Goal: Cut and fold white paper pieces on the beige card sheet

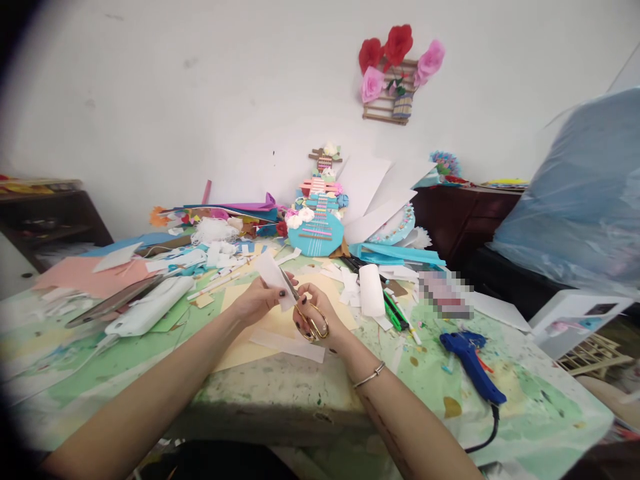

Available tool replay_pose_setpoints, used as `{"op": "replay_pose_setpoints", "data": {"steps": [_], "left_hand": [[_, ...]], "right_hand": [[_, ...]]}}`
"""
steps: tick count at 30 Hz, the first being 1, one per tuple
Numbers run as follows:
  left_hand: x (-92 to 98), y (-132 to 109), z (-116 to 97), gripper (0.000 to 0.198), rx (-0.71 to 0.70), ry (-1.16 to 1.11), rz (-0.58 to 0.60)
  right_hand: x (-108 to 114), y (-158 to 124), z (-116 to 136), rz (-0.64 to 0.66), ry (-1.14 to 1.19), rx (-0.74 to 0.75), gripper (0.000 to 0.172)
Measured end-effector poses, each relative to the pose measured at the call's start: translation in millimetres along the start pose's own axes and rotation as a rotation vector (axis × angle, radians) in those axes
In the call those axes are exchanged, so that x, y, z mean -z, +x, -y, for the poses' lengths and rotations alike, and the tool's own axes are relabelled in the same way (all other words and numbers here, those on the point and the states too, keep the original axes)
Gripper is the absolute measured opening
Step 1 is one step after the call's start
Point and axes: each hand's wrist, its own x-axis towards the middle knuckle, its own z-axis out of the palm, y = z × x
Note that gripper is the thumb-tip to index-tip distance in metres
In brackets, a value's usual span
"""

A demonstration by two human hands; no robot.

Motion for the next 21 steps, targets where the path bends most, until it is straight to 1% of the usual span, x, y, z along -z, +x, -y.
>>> {"op": "replay_pose_setpoints", "data": {"steps": [2, 5, 7, 10, 15, 18, 21], "left_hand": [[0.2, 0.0, -1.9, 0.038, -0.012, -0.041, 0.0], [1.4, 1.4, -4.8, 0.028, -0.041, -0.122, -0.084], [2.6, 2.7, -5.9, 0.022, -0.058, -0.165, -0.146], [3.9, 4.2, -5.2, 0.021, -0.062, -0.186, -0.192], [4.8, 4.3, -0.8, 0.022, -0.056, -0.14, -0.162], [4.8, 4.2, 0.2, 0.023, -0.054, -0.118, -0.155], [3.8, 3.8, -0.8, 0.025, -0.046, -0.088, -0.157]], "right_hand": [[-0.5, -0.5, 2.6, -0.008, 0.0, -0.015, 0.048], [-0.3, -0.7, 4.3, -0.009, 0.006, -0.036, 0.05], [0.5, -0.8, 3.8, 0.016, 0.017, -0.034, 0.049], [1.5, -1.6, 2.4, 0.047, 0.043, -0.039, 0.046], [1.2, -2.8, 1.7, 0.045, 0.049, -0.013, 0.043], [1.5, -2.1, 1.2, 0.039, 0.033, -0.005, 0.045], [2.8, -1.0, 0.3, 0.045, 0.019, -0.036, 0.047]]}}
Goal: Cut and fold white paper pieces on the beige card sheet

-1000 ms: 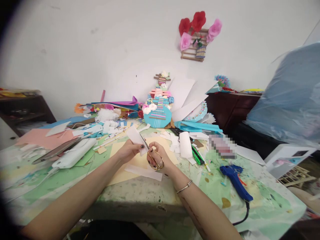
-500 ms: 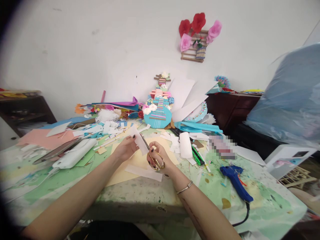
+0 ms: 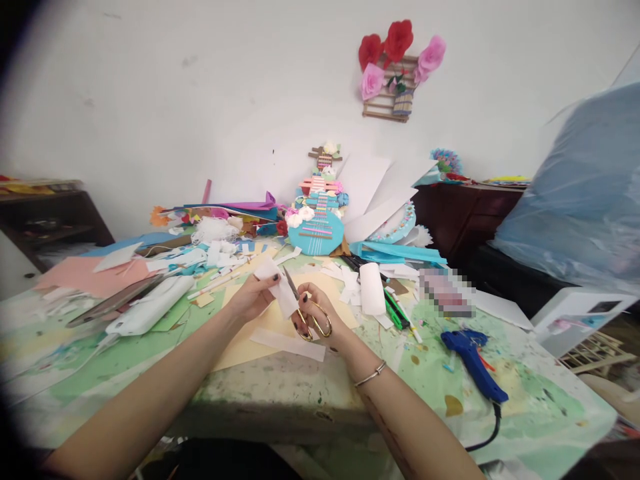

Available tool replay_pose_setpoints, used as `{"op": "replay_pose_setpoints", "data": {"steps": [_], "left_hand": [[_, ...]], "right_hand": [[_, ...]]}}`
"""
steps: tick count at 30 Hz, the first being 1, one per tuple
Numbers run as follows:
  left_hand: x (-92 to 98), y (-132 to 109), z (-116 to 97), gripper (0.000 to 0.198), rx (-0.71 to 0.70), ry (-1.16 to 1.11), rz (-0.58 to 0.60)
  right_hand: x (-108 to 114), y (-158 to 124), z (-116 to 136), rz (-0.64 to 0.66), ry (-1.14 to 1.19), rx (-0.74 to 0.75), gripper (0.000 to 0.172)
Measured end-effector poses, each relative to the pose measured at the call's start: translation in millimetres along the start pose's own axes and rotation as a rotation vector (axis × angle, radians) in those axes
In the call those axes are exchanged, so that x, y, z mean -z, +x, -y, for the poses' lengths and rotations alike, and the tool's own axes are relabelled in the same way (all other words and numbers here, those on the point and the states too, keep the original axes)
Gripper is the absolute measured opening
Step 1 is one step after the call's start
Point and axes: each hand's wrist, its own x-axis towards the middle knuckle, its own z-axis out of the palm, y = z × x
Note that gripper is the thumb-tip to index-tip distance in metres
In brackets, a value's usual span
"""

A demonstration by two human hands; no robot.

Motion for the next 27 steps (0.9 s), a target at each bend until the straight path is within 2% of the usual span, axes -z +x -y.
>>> {"op": "replay_pose_setpoints", "data": {"steps": [9, 17, 24, 27], "left_hand": [[-2.3, -2.0, -0.7, 0.026, 0.027, 0.111, 0.025], [1.0, -1.0, 0.1, 0.022, 0.021, 0.096, 0.049], [1.6, -0.9, -1.0, 0.021, 0.016, 0.094, 0.055], [1.0, -1.1, -1.7, 0.021, 0.013, 0.1, 0.043]], "right_hand": [[1.8, 1.5, -3.4, -0.071, 0.024, 0.003, 0.043], [-1.6, 2.8, -3.7, -0.112, 0.007, 0.046, 0.053], [-1.5, 2.9, -6.2, -0.087, 0.002, -0.02, 0.056], [-4.7, 2.6, -4.2, -0.121, -0.001, -0.037, 0.054]]}}
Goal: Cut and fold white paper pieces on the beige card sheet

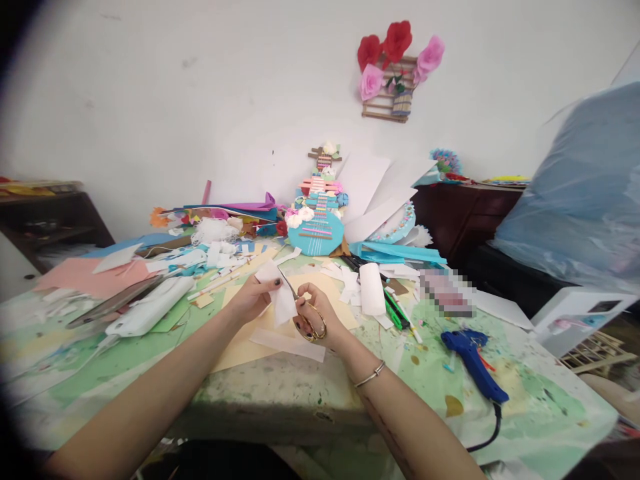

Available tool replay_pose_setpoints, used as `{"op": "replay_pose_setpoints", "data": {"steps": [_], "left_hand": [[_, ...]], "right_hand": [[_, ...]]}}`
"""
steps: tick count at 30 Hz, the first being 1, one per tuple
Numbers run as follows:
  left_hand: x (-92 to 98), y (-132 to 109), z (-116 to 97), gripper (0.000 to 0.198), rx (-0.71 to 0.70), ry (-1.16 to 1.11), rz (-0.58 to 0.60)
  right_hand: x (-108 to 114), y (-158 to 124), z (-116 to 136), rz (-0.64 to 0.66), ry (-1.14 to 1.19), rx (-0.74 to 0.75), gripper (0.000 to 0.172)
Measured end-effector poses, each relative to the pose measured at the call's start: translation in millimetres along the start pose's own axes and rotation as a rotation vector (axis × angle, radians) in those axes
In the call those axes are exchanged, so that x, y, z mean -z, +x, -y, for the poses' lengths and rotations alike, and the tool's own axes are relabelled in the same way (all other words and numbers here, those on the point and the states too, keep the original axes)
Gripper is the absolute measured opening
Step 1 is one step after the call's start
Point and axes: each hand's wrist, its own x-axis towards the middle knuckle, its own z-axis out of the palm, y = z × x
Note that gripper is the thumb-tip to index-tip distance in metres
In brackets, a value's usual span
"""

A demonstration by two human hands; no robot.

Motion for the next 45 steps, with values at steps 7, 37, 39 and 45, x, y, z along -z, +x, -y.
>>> {"op": "replay_pose_setpoints", "data": {"steps": [7, 37, 39, 45], "left_hand": [[0.0, -0.1, 2.2, 0.023, 0.003, 0.027, 0.025], [-3.0, 0.0, 7.3, 0.029, 0.105, 0.068, -0.004], [-0.2, 5.8, 8.4, 0.032, 0.143, 0.097, -0.051], [5.9, 50.5, 16.6, 0.043, 0.235, 0.469, -0.006]], "right_hand": [[0.5, -2.7, 1.2, 0.04, 0.026, 0.035, 0.047], [3.1, 2.8, 10.3, -0.137, 0.033, 0.109, 0.041], [7.4, 3.7, 16.8, -0.236, 0.085, 0.153, 0.04], [25.0, 7.0, 29.7, -0.468, 0.162, 0.237, 0.04]]}}
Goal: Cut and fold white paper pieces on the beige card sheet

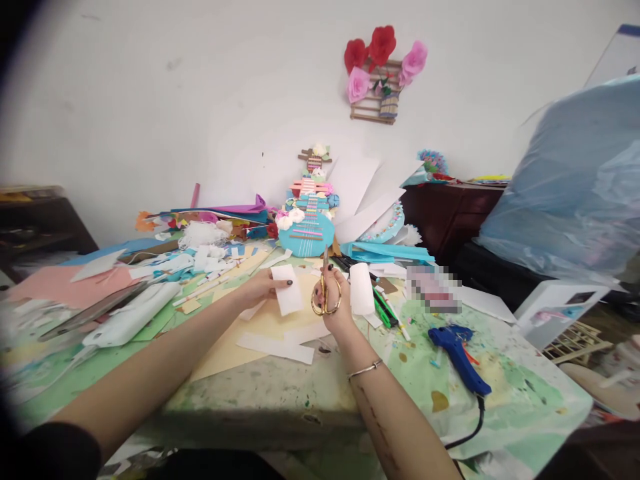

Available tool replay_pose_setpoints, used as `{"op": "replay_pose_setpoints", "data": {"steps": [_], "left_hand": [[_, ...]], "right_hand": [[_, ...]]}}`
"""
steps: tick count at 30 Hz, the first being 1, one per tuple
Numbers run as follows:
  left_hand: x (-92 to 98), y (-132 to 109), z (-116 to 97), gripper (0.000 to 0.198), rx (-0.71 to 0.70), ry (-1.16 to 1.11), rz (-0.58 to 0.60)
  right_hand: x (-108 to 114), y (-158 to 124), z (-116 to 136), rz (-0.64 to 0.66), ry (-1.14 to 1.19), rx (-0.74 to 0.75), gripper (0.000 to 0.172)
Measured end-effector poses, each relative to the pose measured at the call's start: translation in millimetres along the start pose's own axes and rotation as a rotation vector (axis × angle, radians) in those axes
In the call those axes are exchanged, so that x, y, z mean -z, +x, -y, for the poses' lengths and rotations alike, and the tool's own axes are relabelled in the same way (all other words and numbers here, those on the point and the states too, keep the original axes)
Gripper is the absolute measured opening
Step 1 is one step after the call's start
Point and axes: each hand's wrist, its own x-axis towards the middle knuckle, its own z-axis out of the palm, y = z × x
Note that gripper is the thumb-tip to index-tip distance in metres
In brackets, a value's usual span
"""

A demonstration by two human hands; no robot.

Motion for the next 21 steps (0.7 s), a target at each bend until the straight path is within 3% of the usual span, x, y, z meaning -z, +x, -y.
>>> {"op": "replay_pose_setpoints", "data": {"steps": [5, 9, 12, 16, 21], "left_hand": [[-6.8, 48.7, -1.0, 0.043, -0.012, 0.193, -0.08], [7.8, 64.7, -8.2, 0.045, -0.034, 0.362, -0.222], [33.2, 55.4, -17.4, 0.039, -0.028, 0.505, -0.326], [61.0, 27.0, -21.7, 0.037, 0.12, 0.681, -0.379], [65.7, 4.8, -15.6, 0.037, 0.213, 0.788, -0.34]], "right_hand": [[4.1, 3.3, -3.7, -0.024, -0.058, -0.008, 0.04], [6.1, 2.8, -5.0, -0.016, -0.07, -0.007, 0.04], [5.8, 2.0, -3.7, 0.002, -0.055, -0.014, 0.04], [2.7, 0.8, -4.3, 0.041, -0.042, -0.009, 0.038], [2.2, 0.0, -7.7, 0.069, -0.064, -0.029, 0.039]]}}
